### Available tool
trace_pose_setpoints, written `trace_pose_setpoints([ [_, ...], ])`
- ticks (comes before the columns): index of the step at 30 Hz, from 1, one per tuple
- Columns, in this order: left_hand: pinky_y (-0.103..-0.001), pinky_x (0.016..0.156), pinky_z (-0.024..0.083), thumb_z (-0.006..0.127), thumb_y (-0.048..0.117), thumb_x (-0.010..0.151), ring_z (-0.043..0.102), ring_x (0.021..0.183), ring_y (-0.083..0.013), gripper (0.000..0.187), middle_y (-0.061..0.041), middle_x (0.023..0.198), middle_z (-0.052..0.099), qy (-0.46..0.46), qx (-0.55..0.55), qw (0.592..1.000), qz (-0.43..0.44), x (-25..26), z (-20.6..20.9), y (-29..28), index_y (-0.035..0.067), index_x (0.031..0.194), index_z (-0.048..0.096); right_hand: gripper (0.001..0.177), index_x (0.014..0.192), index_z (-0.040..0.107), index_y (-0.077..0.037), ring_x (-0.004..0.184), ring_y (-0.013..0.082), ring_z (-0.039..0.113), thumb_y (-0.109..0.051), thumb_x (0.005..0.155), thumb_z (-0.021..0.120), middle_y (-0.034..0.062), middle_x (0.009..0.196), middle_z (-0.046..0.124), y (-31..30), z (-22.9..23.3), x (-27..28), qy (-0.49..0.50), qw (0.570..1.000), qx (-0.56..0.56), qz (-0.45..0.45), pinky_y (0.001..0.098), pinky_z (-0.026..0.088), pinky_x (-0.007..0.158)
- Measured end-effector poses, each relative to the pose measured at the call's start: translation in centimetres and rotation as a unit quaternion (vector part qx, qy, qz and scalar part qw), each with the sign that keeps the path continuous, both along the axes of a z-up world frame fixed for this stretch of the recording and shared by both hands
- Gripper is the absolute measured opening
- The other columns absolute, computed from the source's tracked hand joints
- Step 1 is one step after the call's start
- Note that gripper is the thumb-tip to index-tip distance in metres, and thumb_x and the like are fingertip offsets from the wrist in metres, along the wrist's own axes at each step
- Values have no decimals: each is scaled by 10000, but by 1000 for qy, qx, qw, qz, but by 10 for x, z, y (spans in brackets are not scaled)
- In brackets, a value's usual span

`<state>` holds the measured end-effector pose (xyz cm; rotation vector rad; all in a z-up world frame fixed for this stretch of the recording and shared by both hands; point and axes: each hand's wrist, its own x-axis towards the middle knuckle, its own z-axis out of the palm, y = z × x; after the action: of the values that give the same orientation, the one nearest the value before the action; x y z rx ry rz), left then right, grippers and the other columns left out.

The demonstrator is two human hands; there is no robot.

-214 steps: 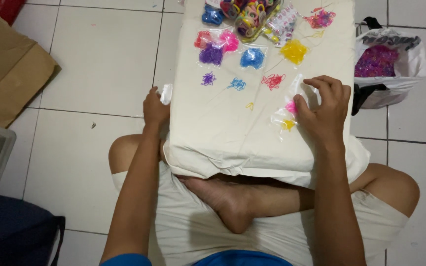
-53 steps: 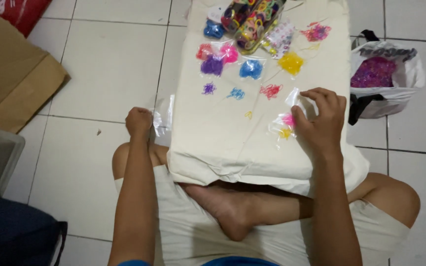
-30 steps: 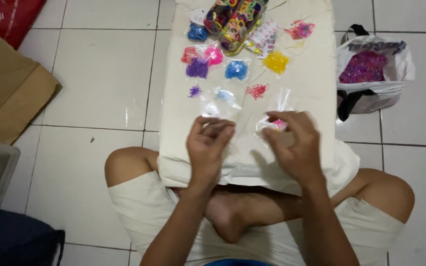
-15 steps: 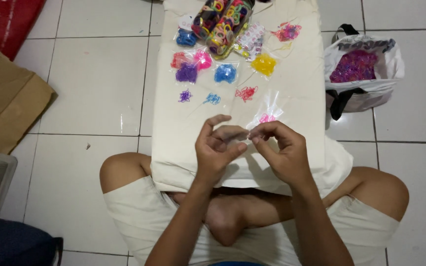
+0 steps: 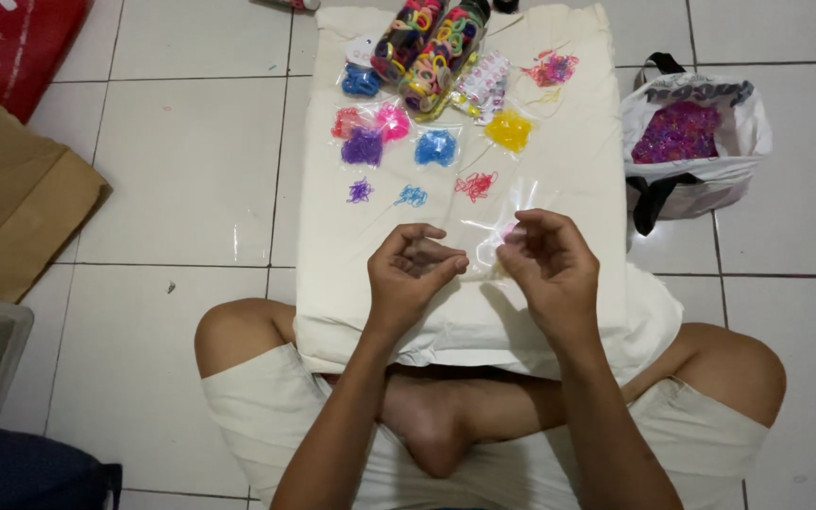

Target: Picking up small colorful rubber bands and placing them into small plastic bags

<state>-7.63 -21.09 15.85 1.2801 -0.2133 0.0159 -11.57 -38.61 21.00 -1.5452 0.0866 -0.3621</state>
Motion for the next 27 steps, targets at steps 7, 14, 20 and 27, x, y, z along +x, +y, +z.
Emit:
trace_pose_setpoints([
  [7, -272, 698, 643, 890, 37, 796, 769, 744, -196, 415, -219, 845, 771, -3, -23, 999, 31, 2, 3, 1, -24, 1095, 610, 284, 1041, 643, 3, 803, 147, 595, -51, 874, 866, 85, 916, 633, -2, -16, 3, -1, 997, -56, -46, 274, 534, 750],
  [14, -296, 754, 648, 887, 31, 798, 773, 810, -218, 448, -234, 889, 768, 9, -25, 999, 24, -1, 4, 0, -28, 1136, 599, 217, 1028, 684, -28, 762, 129, 591, -85, 914, 858, 69, 876, 650, -1, -9, -4, -14, 991, -104, -82, 257, 503, 721],
  [20, -309, 774, 647, 887, 25, 793, 774, 833, -230, 459, -235, 911, 769, 5, -25, 1000, 17, 0, 7, -3, -23, 1150, 603, 190, 1011, 699, -31, 749, 138, 596, -82, 912, 854, 71, 860, 658, -5, -5, -2, -22, 990, -126, -56, 263, 500, 711],
  [27, -327, 801, 646, 887, 18, 785, 775, 864, -247, 476, -236, 941, 769, 2, -23, 1000, -4, 2, 8, -4, -16, 1170, 610, 154, 987, 721, -36, 731, 149, 603, -79, 911, 848, 73, 839, 670, -6, -3, -1, -29, 987, -153, -33, 272, 495, 697],
])
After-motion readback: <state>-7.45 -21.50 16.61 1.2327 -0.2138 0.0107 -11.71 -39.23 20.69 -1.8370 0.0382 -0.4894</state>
